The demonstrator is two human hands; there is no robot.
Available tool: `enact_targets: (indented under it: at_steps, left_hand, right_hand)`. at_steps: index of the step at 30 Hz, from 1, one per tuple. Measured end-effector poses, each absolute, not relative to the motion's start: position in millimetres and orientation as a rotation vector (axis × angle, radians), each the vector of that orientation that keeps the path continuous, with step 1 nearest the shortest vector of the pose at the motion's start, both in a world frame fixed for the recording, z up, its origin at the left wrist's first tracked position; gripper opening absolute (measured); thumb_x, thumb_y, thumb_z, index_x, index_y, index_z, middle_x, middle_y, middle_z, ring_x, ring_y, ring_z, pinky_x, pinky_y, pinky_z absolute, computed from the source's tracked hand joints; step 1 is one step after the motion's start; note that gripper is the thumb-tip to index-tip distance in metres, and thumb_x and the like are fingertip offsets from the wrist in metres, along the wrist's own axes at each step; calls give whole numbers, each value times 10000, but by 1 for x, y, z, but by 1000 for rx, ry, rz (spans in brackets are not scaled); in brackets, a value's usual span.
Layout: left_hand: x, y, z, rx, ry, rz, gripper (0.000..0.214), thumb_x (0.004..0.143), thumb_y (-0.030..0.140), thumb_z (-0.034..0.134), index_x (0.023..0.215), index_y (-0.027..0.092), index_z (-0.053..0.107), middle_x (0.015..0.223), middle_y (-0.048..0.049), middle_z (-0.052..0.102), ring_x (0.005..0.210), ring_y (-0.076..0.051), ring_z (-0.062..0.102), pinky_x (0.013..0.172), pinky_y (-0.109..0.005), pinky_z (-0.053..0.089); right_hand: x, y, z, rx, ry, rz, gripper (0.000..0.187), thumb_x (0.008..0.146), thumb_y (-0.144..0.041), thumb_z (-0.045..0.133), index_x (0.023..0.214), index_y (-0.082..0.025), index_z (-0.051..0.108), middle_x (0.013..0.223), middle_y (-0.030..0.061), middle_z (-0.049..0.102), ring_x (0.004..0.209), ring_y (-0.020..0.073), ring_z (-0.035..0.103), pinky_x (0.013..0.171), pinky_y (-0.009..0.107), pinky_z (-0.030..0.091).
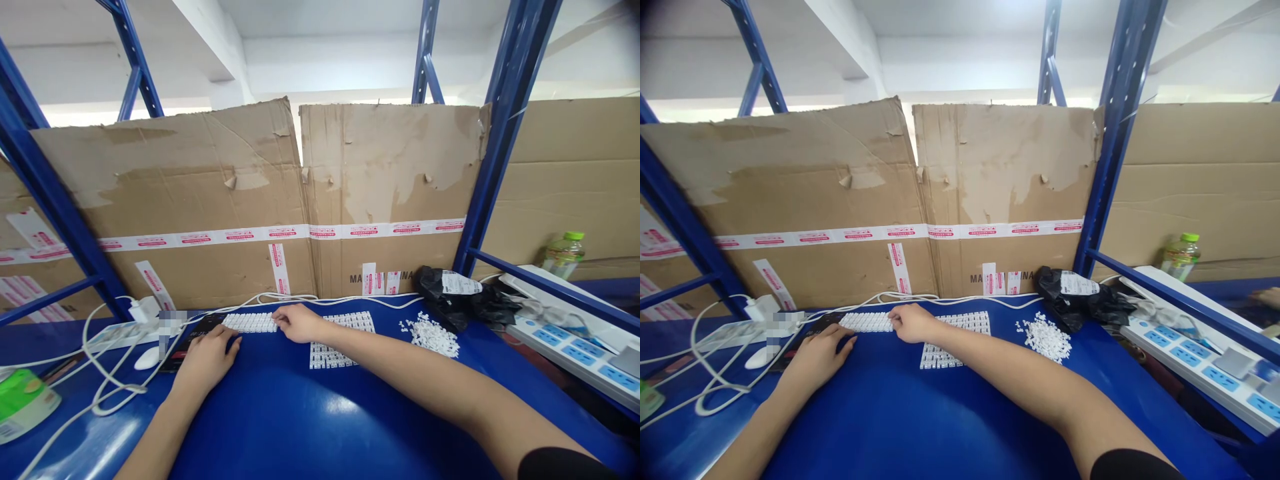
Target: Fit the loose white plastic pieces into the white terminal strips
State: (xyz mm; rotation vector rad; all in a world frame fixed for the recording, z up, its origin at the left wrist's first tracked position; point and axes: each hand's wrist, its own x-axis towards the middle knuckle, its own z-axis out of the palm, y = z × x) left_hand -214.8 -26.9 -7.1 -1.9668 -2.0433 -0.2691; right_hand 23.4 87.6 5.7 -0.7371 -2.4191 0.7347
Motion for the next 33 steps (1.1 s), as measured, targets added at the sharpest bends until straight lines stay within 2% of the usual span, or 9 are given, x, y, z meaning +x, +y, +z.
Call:
enact_targets:
  at_steps: [4,9,13,18,23,30,33]
  left_hand:
    - [-218,-24,-7,-1940,-2054,-221,440,985,262,395,1187,146,768,1261,-159,760,1091,-354,758,983,-514,557]
    - [-217,-24,-8,-1965,-2037,-263,402,952,239,437,1150,165,778,1247,-140,775,1085,-342,761,987,-498,555]
    - [-201,-25,-9,-2102,-1918,-380,365,965,250,444,1091,189,781,1172,-113,799,1073,-304,763,980,-438,559]
    - [-187,-20,-13,-2171,-1831,-429,376,977,255,446,1136,176,778,1176,-124,784,1068,-317,754,978,-467,554]
    - [-182,-20,-14,-2213,-1783,-481,345,966,213,465,1096,194,783,1132,-108,785,1025,-298,752,972,-447,550]
    - [-172,-18,-17,-2256,-1774,-487,354,1000,223,459,1192,173,753,1193,-125,751,1103,-298,713,995,-444,535]
    - [-171,-18,-17,-2262,-1786,-497,345,997,220,464,1177,172,754,1185,-129,748,1098,-304,713,990,-449,538]
  right_hand:
    - [22,86,7,-734,-2439,688,317,929,-80,610,1200,-150,758,1288,127,774,1229,277,717,1097,381,517]
    - [24,88,7,-738,-2443,686,335,938,-79,590,1226,-157,743,1314,117,759,1259,263,697,1115,366,503]
    - [26,89,7,-741,-2429,714,354,950,-66,554,1244,-159,730,1279,106,772,1186,246,729,1059,348,536]
    - [26,90,6,-762,-2414,741,352,950,-79,565,1255,-164,720,1258,102,776,1138,242,744,1037,344,544]
    - [24,92,4,-779,-2391,774,342,949,-74,569,1241,-174,716,1167,86,798,1017,220,769,941,316,577]
    - [23,96,3,-834,-2343,797,290,946,-64,567,1175,-180,701,1076,63,790,977,200,761,885,278,565]
    - [24,97,4,-864,-2321,804,249,940,-62,571,1113,-185,701,1046,49,784,949,197,764,850,267,560]
